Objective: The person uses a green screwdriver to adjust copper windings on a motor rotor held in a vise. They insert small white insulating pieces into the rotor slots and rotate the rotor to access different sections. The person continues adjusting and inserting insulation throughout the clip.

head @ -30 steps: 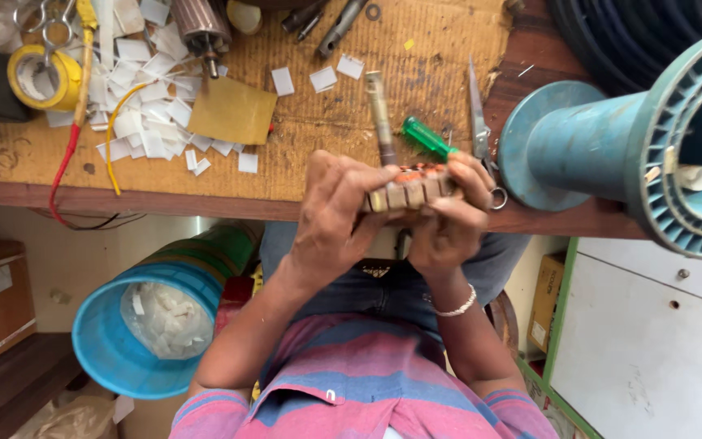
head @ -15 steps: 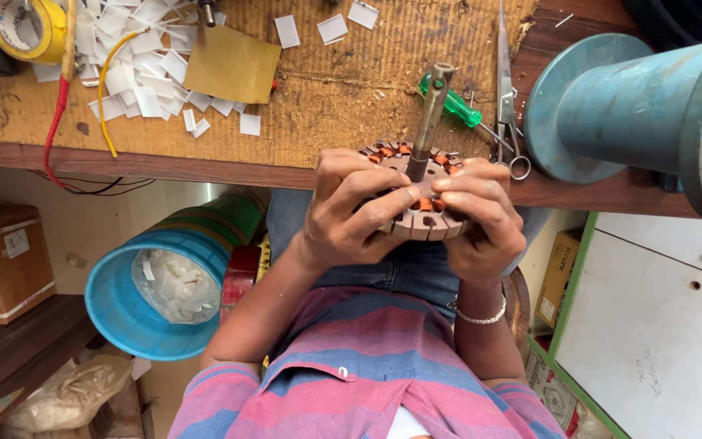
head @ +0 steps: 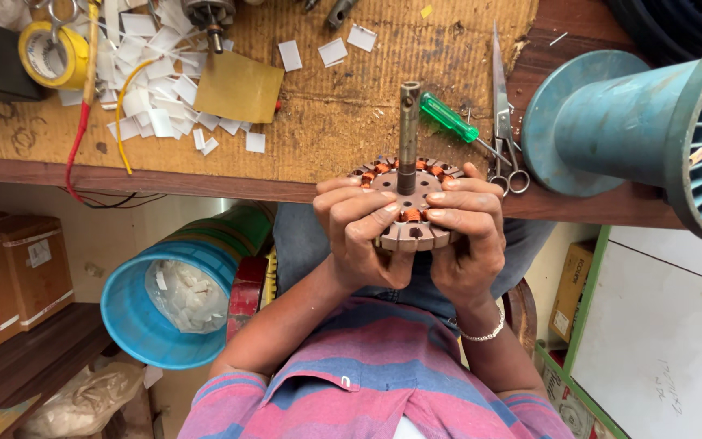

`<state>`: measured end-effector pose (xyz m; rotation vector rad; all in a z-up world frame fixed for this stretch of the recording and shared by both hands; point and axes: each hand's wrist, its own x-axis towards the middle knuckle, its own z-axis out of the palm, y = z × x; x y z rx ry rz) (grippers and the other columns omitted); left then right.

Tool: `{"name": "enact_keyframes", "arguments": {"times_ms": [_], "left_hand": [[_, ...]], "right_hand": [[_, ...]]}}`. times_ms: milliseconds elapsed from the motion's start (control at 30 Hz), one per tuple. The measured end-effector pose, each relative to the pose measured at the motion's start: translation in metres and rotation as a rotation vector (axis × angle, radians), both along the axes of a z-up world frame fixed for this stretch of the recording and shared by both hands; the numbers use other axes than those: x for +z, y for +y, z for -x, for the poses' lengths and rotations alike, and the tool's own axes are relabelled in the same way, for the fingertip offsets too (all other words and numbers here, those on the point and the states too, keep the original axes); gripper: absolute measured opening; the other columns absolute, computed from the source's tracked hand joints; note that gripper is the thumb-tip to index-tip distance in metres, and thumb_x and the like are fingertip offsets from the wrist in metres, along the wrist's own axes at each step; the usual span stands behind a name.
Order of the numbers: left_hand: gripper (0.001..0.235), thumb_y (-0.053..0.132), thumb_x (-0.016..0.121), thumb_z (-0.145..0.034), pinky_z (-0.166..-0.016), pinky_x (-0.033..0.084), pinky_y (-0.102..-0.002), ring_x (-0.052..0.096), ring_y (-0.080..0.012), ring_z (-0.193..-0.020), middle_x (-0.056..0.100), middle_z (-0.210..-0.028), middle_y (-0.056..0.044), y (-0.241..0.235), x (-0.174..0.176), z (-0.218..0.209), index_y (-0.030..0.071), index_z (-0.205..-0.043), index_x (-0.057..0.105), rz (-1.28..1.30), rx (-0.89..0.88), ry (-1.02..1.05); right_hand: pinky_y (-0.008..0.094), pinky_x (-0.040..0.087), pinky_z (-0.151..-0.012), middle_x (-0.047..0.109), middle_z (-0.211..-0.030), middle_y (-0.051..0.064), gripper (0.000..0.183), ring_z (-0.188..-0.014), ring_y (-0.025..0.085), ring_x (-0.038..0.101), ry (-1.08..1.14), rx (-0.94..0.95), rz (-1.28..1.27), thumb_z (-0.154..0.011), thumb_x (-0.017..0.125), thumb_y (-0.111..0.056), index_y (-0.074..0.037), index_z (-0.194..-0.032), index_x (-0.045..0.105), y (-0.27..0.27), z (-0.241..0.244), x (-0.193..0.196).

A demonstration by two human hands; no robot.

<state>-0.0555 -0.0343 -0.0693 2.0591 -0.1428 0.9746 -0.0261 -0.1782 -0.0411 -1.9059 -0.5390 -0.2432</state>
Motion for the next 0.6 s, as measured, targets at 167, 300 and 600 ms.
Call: {"name": "enact_keyframes", "arguments": {"times_ms": [167,300,600], "left_hand": [[0.031,0.036,0.064,-0.100,-0.095,0.045,-0.046,0.051,-0.0248,-0.103,0.057,-0.112,-0.005,-0.003,-0.004,0.000,0.010,-0.114,0.054,0.023,0.012,-0.007],[0.034,0.037,0.064,-0.099,-0.093,0.046,-0.046,0.052,-0.0257,-0.102,0.057,-0.112,-0.006,0.001,-0.006,0.001,0.009,-0.115,0.055,0.046,-0.014,-0.004],[0.045,0.034,0.077,-0.090,-0.091,0.050,-0.046,0.061,-0.0318,-0.103,0.061,-0.112,-0.010,0.021,0.012,-0.009,0.010,-0.121,0.055,0.072,-0.113,0.097]], "right_hand": [[0.050,0.044,-0.121,0.069,-0.113,0.004,0.018,-0.118,0.026,0.063,-0.006,-0.014,0.016,-0.097,0.074,-0.005,-0.012,-0.108,0.062,0.000,0.001,-0.002],[0.050,0.044,-0.123,0.070,-0.119,0.006,0.015,-0.119,0.025,0.065,0.031,0.003,0.047,-0.099,0.073,-0.008,-0.011,-0.111,0.064,-0.002,-0.004,0.006],[0.042,0.048,-0.111,0.064,-0.133,0.013,0.024,-0.125,0.030,0.063,0.307,0.003,0.104,-0.103,0.062,-0.022,-0.004,-0.119,0.065,-0.030,-0.055,0.038]]}}
